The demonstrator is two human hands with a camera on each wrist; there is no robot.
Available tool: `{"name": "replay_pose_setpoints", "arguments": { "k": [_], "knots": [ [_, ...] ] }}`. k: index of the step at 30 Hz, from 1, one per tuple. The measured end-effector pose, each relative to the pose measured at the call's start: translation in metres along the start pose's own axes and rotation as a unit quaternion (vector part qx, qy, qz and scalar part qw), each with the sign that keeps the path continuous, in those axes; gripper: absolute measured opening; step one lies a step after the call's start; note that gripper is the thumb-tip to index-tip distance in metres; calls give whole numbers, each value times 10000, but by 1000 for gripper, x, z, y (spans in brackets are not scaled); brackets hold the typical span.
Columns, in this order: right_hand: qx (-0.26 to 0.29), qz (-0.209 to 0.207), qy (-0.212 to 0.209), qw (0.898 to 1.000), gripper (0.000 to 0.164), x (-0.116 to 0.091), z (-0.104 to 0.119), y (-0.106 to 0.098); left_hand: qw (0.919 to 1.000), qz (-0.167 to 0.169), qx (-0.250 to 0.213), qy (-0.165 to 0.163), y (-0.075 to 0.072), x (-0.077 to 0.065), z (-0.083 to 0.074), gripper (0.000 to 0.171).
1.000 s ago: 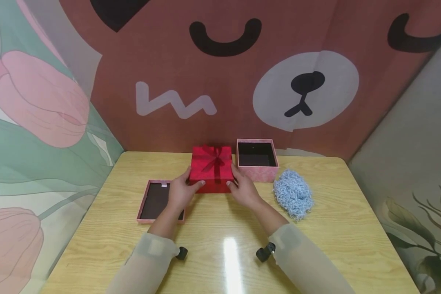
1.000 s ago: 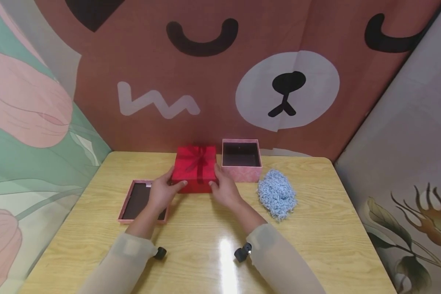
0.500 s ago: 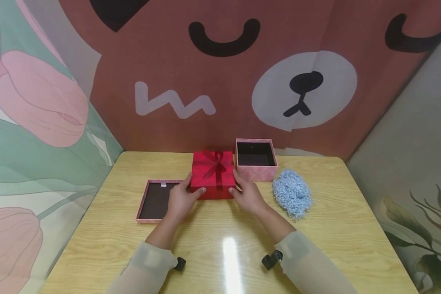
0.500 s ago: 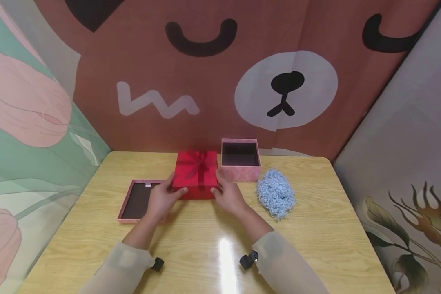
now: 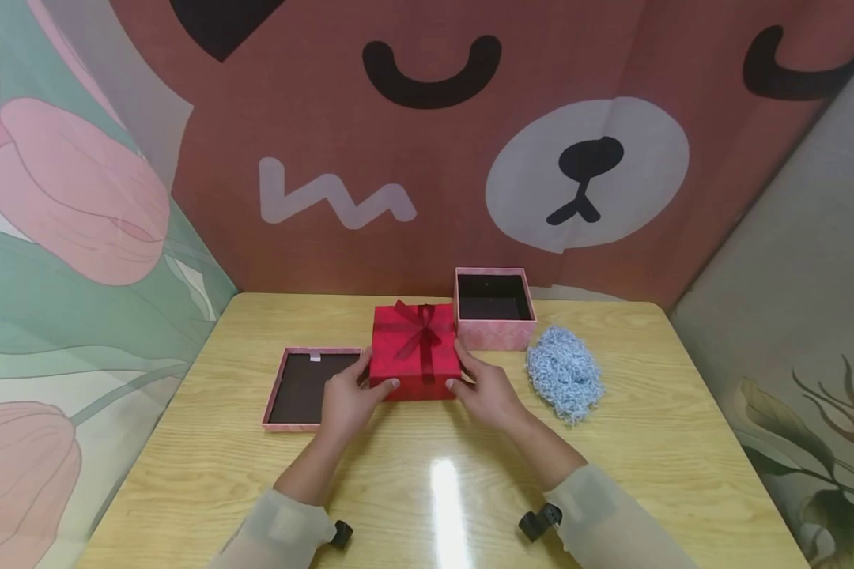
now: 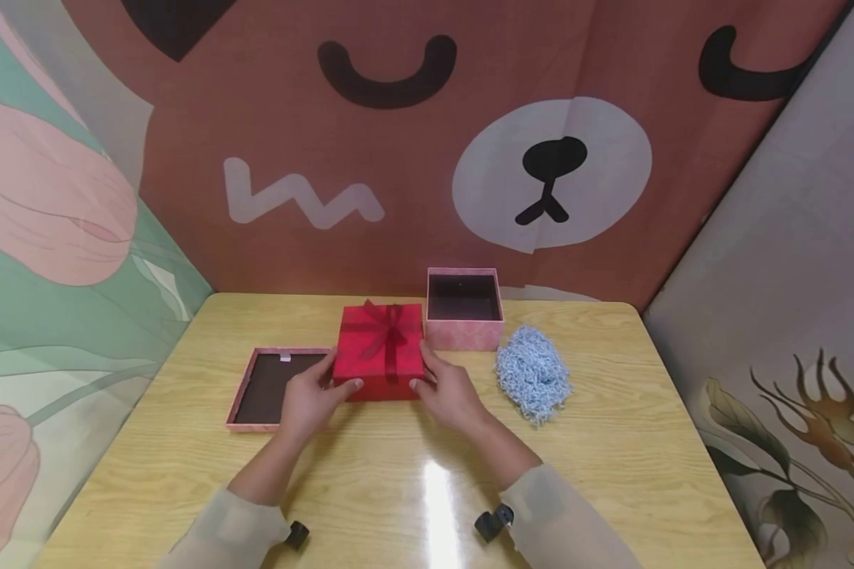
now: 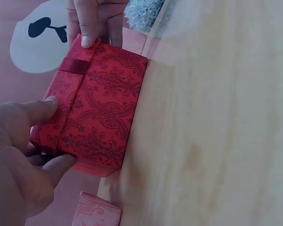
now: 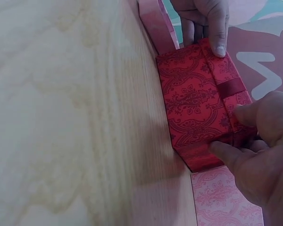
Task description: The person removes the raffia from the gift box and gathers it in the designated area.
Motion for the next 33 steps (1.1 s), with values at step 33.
{"name": "replay_pose_setpoints", "arguments": {
  "k": [33],
  "knots": [
    [1133, -126, 290, 9931, 80, -61, -2, -6, 9913, 179, -1305, 37, 6, -48, 3, 77]
  ]
}}
Point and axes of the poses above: each hand's wrist, its own x-axis towards the middle knuckle, its own y-axis out of the palm, z = x × y, the point moved 1 cm from there along x, towards the middle knuckle, and after that the axes turned 14 degrees about -x, right-handed, at the moved point
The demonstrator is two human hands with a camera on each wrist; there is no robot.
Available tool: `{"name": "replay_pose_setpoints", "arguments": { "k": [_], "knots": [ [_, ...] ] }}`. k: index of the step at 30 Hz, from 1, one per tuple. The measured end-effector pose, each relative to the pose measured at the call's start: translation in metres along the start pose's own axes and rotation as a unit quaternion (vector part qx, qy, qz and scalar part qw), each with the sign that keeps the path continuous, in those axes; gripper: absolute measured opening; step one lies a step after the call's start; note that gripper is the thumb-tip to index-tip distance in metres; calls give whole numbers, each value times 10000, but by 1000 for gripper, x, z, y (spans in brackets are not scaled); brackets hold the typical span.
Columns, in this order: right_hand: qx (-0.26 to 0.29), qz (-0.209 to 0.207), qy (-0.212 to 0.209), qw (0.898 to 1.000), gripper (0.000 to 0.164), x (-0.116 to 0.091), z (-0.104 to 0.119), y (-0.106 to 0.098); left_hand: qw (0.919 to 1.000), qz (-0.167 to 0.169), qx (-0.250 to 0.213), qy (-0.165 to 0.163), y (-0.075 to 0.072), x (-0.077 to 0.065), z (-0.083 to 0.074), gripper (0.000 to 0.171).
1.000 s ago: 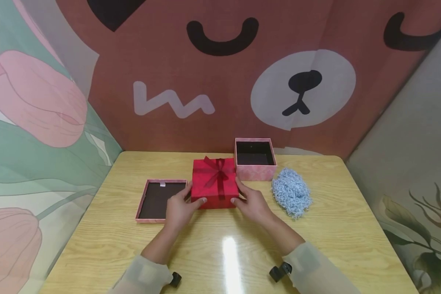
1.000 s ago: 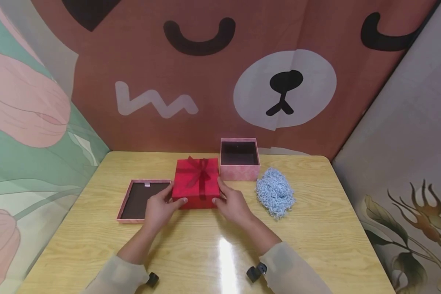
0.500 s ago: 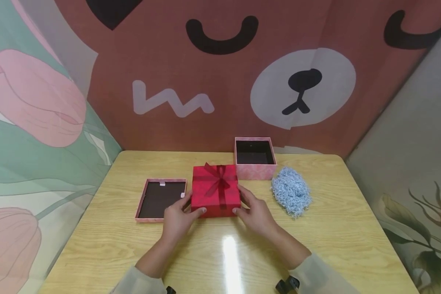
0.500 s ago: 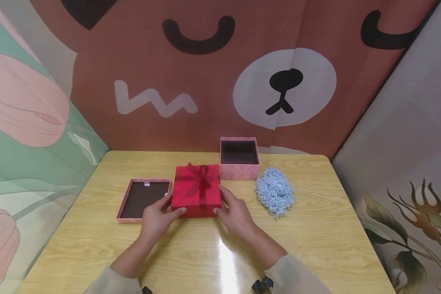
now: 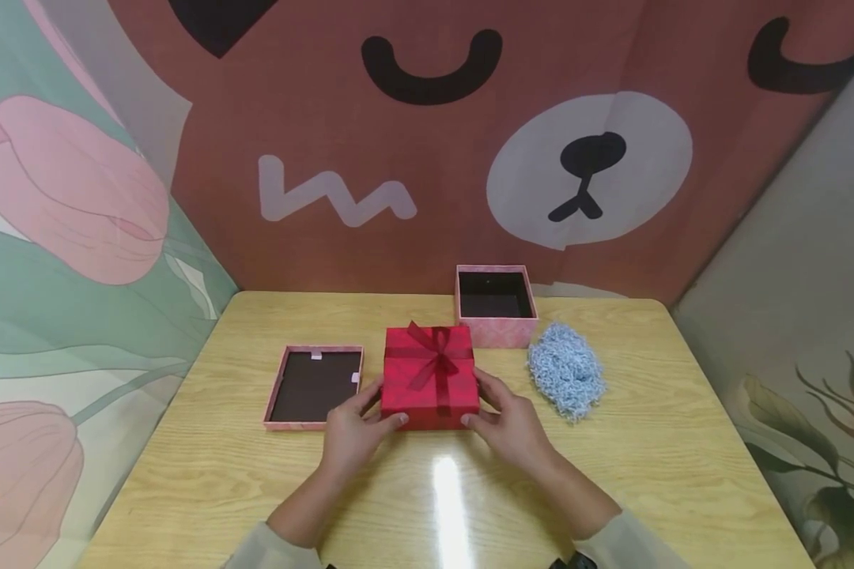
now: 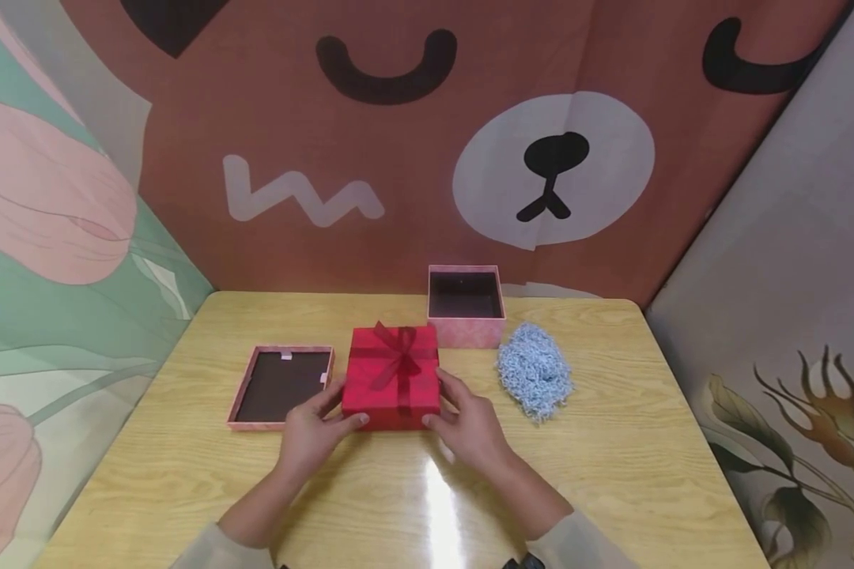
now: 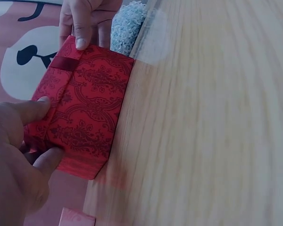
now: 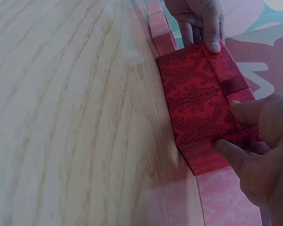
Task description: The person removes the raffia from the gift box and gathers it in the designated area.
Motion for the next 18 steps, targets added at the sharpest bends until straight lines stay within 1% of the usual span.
{"name": "replay_pose_setpoints", "arguments": {
  "k": [7, 9, 15, 18],
  "knots": [
    [142, -111, 138, 9997, 80, -5, -8, -9, 9988, 278, -391, 136, 11, 2, 4, 77],
    [79, -147, 157, 9997, 80, -6, -9, -11, 9984, 321, -436, 172, 14, 4, 6, 76],
    [-453, -334, 87, 9984, 77, -9, -15, -20, 9985, 374, -343, 215, 23, 9, 8, 77],
    [-488, -370, 63, 9981, 77, -9, -16, -24, 9985, 405, -282, 220, 27, 11, 8, 77]
  ]
}}
Point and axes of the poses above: each hand's wrist, its own x-axis towards the middle knuckle, its own y-axis out of the palm, z = x × y, the point moved 1 cm from there along x, towards the middle knuckle, and after that the axes turned 14 degrees about -x, right-handed, at the moved point
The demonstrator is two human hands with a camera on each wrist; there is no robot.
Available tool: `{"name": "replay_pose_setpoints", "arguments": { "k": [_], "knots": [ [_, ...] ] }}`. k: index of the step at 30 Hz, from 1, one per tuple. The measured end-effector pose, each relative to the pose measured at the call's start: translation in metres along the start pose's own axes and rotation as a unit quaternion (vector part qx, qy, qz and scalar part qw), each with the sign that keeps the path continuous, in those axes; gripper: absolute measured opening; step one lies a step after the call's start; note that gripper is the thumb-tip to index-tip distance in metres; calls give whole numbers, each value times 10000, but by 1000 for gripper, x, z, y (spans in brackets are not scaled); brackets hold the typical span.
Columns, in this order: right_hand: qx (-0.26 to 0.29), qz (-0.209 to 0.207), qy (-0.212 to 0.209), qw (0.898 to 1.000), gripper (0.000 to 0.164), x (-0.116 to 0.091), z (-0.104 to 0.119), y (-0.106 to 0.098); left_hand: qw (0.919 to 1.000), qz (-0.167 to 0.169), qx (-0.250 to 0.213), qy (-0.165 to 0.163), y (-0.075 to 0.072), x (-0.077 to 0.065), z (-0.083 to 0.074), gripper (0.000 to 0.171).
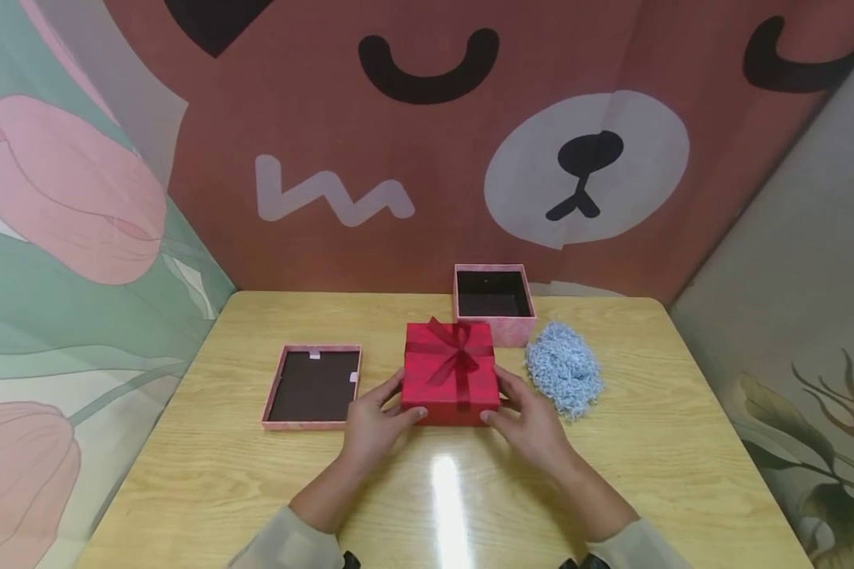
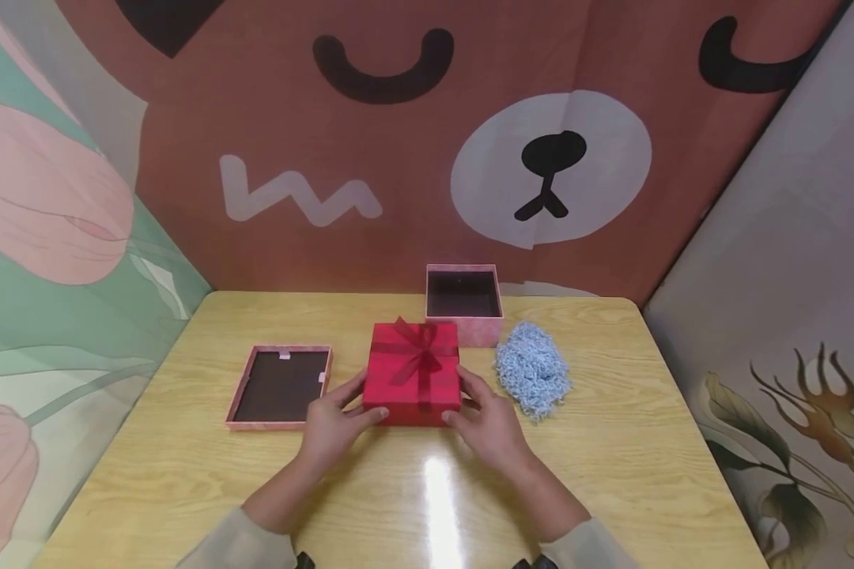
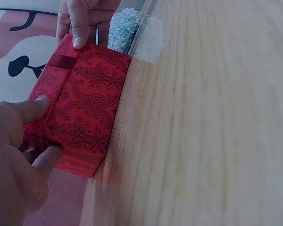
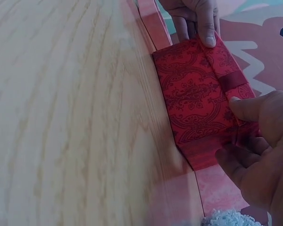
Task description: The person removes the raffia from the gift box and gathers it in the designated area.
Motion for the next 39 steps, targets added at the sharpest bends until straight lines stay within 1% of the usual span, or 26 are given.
{"name": "replay_pose_setpoints", "arguments": {
  "k": [4, 13, 18, 21, 27, 33, 36, 39],
  "knots": [
    [-32, -56, -62, 10000, 76, 0, -2, -3, 9999, 28, 121, 17, 4, 2, 0, 78],
    [-330, -101, 40, 9994, 78, 1, -6, -7, 9994, 98, 326, -80, 9, 5, -2, 78],
    [-468, -142, -21, 9988, 78, 2, -6, -9, 9960, 18, 898, -31, 11, 5, -3, 77],
    [-414, -119, -39, 9991, 78, 2, -7, -10, 9941, -2, 1081, -9, 12, 6, -3, 77],
    [-113, -49, -93, 9999, 77, 3, -8, -11, 9947, 15, 1023, -38, 13, 6, -4, 78],
    [-282, -69, -81, 9995, 76, 5, -5, -14, 9935, -15, 1134, -4, 14, 6, -10, 77],
    [-360, -59, -66, 9993, 77, 5, 0, -18, 9944, -20, 1061, 26, 15, 6, -15, 77],
    [-391, -94, -120, 9991, 78, 6, 4, -22, 9959, 19, 891, 138, 15, 7, -20, 77]
  ]
}}
Point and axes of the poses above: each hand's wrist, its own x-axis towards the middle knuckle, its own y-axis out of the palm, z = x × y, the point moved 1 cm from there along x, towards the middle knuckle, and after that the axes turned 14 degrees about -x, right-handed, at the moved point
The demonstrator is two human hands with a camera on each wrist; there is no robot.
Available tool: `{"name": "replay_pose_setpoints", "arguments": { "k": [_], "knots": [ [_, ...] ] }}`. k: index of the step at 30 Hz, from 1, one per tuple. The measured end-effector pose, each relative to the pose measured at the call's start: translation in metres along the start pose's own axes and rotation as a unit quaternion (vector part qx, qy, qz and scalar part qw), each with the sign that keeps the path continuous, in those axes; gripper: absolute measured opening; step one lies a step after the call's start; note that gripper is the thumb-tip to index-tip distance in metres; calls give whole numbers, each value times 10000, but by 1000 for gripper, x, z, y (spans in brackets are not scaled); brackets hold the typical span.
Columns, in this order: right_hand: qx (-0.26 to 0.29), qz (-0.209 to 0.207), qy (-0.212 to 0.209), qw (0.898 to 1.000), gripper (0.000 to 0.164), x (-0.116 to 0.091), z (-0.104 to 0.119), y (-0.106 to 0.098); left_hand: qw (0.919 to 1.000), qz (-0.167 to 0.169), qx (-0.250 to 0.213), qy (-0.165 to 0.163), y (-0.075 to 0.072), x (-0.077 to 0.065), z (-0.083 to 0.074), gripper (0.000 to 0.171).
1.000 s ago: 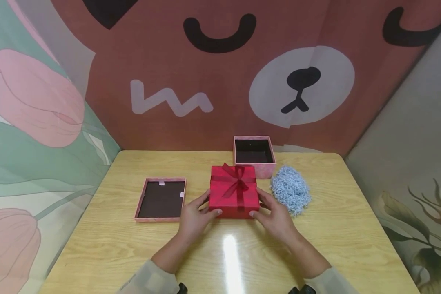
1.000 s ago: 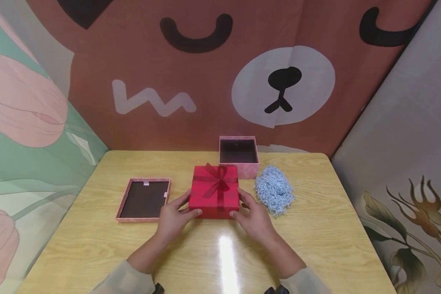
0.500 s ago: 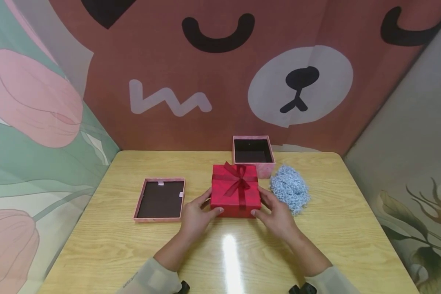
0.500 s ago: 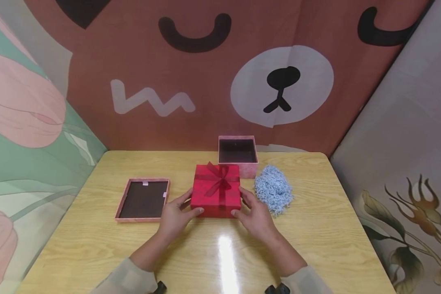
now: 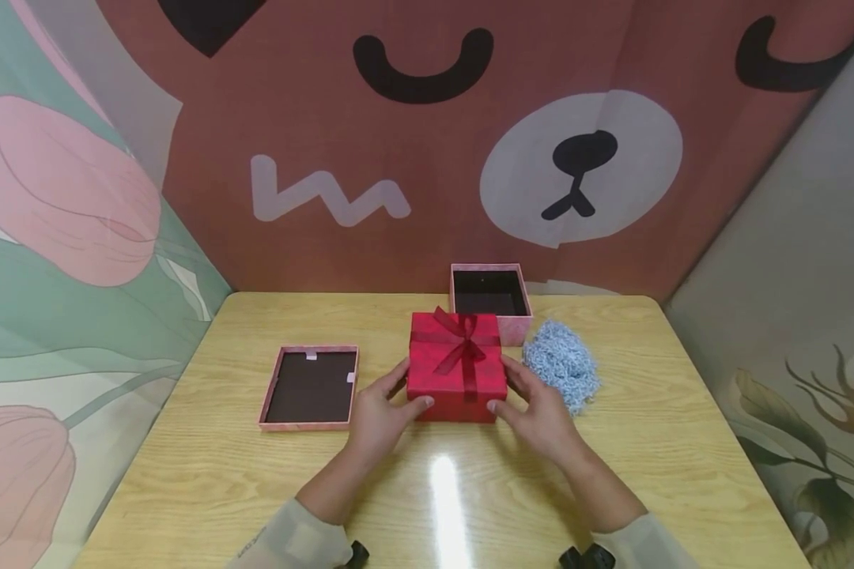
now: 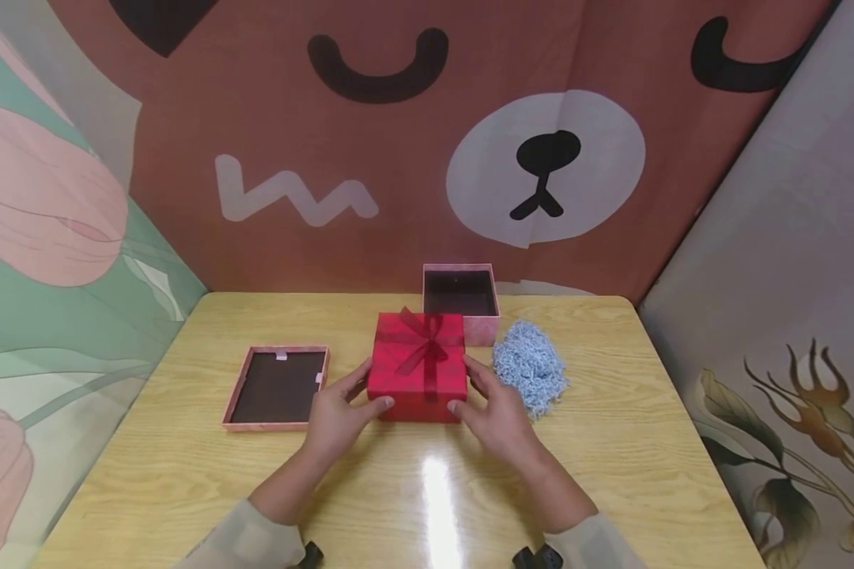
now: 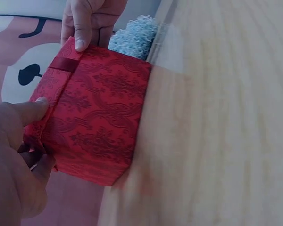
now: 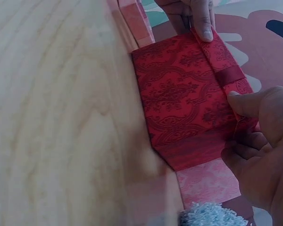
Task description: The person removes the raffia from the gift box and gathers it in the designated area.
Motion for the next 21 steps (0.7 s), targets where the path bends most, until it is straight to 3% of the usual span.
{"name": "replay_pose_setpoints", "arguments": {
  "k": [9, 16, 21],
  "knots": [
    [-115, -350, -332, 9988, 79, 7, 11, -9, 9988, -93, -208, 428, -6, 5, -11, 73],
    [-190, -360, -279, 9988, 80, 9, 17, -9, 9973, -262, -401, 553, -12, 6, -14, 70],
    [-50, -426, -161, 9990, 79, 12, 26, -9, 9931, -420, -647, 884, -18, 6, -20, 68]
  ]
}}
Point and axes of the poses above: each hand's wrist, its own x-axis towards the middle knuckle, its own y-axis out of the palm, z = x × y, the point moved 1 cm from there along x, towards the middle knuckle, and after that the axes turned 14 degrees about -x, right-handed, at the moved point
